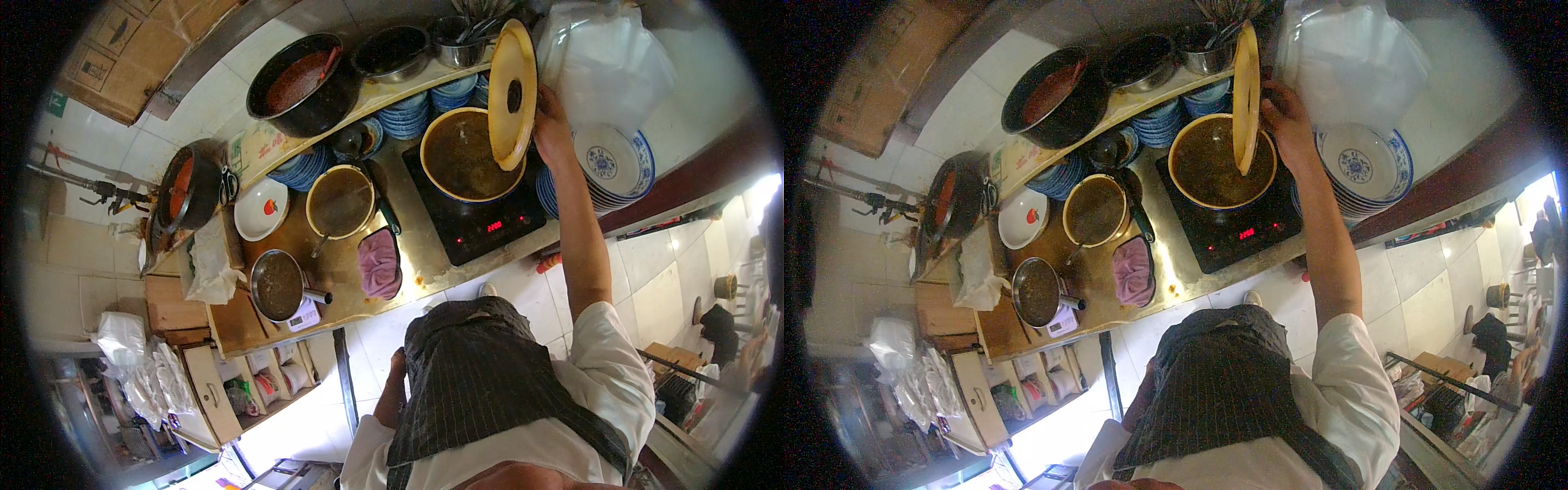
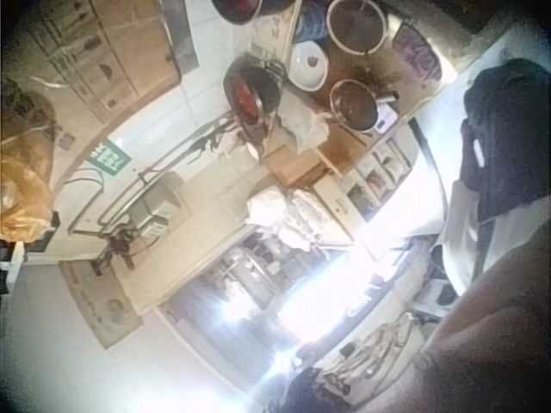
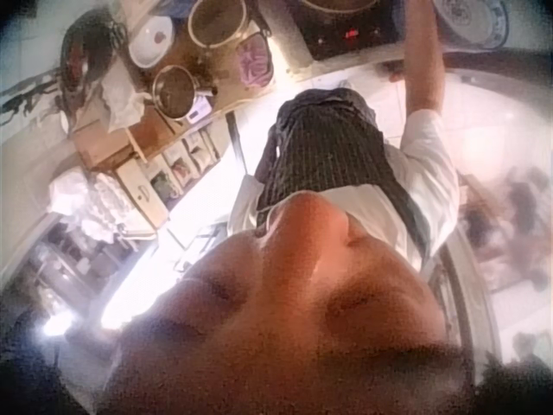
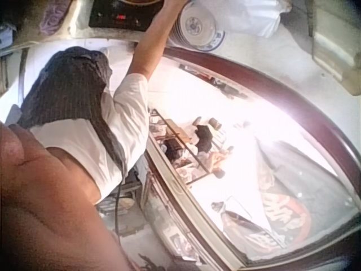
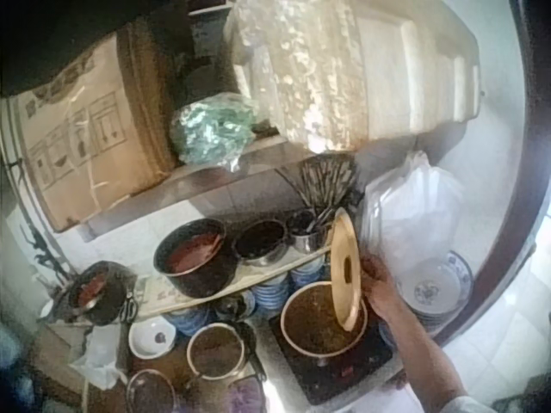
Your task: The person handles various kitchen items including a long hose, a large pot, a small pan, and a container. The person pours liquid into a large pot and interacts with several cooking stations.
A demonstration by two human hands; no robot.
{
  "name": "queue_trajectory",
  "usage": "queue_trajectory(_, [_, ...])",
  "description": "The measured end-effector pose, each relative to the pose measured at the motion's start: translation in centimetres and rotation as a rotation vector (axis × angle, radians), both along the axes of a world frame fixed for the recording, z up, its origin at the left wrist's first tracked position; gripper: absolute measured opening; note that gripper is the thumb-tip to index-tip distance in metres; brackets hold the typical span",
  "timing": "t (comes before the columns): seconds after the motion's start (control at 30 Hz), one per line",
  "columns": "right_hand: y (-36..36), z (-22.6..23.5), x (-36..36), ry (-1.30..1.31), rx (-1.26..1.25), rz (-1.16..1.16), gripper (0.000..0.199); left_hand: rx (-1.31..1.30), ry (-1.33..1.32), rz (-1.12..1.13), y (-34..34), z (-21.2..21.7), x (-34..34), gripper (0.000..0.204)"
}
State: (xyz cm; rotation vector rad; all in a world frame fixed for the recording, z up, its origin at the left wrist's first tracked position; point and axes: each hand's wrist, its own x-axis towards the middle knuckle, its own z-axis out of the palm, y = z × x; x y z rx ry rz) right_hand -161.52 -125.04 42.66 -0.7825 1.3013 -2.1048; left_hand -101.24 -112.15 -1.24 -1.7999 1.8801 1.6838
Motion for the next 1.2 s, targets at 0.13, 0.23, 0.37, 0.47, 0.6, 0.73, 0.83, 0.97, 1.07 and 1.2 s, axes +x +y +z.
queue_trajectory(0.13, [-0.2, 0.4, 0.8, -0.025, -0.055, 0.023, 0.03, -0.037, 0.009, -0.037, -0.1, -1.9, 1.5, 0.026])
queue_trajectory(0.23, [0.1, 0.6, 0.9, -0.001, -0.035, 0.034, 0.03, 0.139, 0.078, 0.163, -0.2, -3.2, 1.5, 0.027])
queue_trajectory(0.37, [0.1, 0.9, 1.0, 0.053, 0.005, -0.051, 0.03, 0.223, 0.146, 0.212, -0.1, -4.1, 1.9, 0.029])
queue_trajectory(0.47, [0.3, 0.8, 0.7, -0.006, -0.037, 0.025, 0.031, 0.11, 0.095, 0.108, 0.0, -5.0, 1.8, 0.03])
queue_trajectory(0.6, [0.4, 1.4, 1.3, -0.042, -0.059, 0.001, 0.031, -0.16, -0.032, -0.146, 0.1, -5.1, 1.7, 0.032])
queue_trajectory(0.73, [0.0, 1.6, 1.6, -0.052, -0.073, 0.048, 0.031, -0.06, 0.031, -0.04, -0.2, -4.5, 2.3, 0.033])
queue_trajectory(0.83, [0.5, 1.2, 1.0, -0.031, -0.06, 0.013, 0.031, 0.175, 0.053, 0.126, -0.7, -2.9, 1.4, 0.034])
queue_trajectory(0.97, [0.2, 1.1, 1.0, -0.055, -0.084, 0.016, 0.032, 0.132, 0.059, 0.141, -0.9, -2.9, 1.3, 0.034])
queue_trajectory(1.07, [0.1, 1.4, 0.6, 0.0, -0.024, -0.015, 0.032, 0.222, 0.113, 0.24, -0.7, -3.0, 1.3, 0.037])
queue_trajectory(1.2, [-0.3, 3.1, 1.6, 0.067, 0.02, 0.042, 0.033, 0.262, 0.154, 0.295, -0.4, -3.3, 1.7, 0.04])
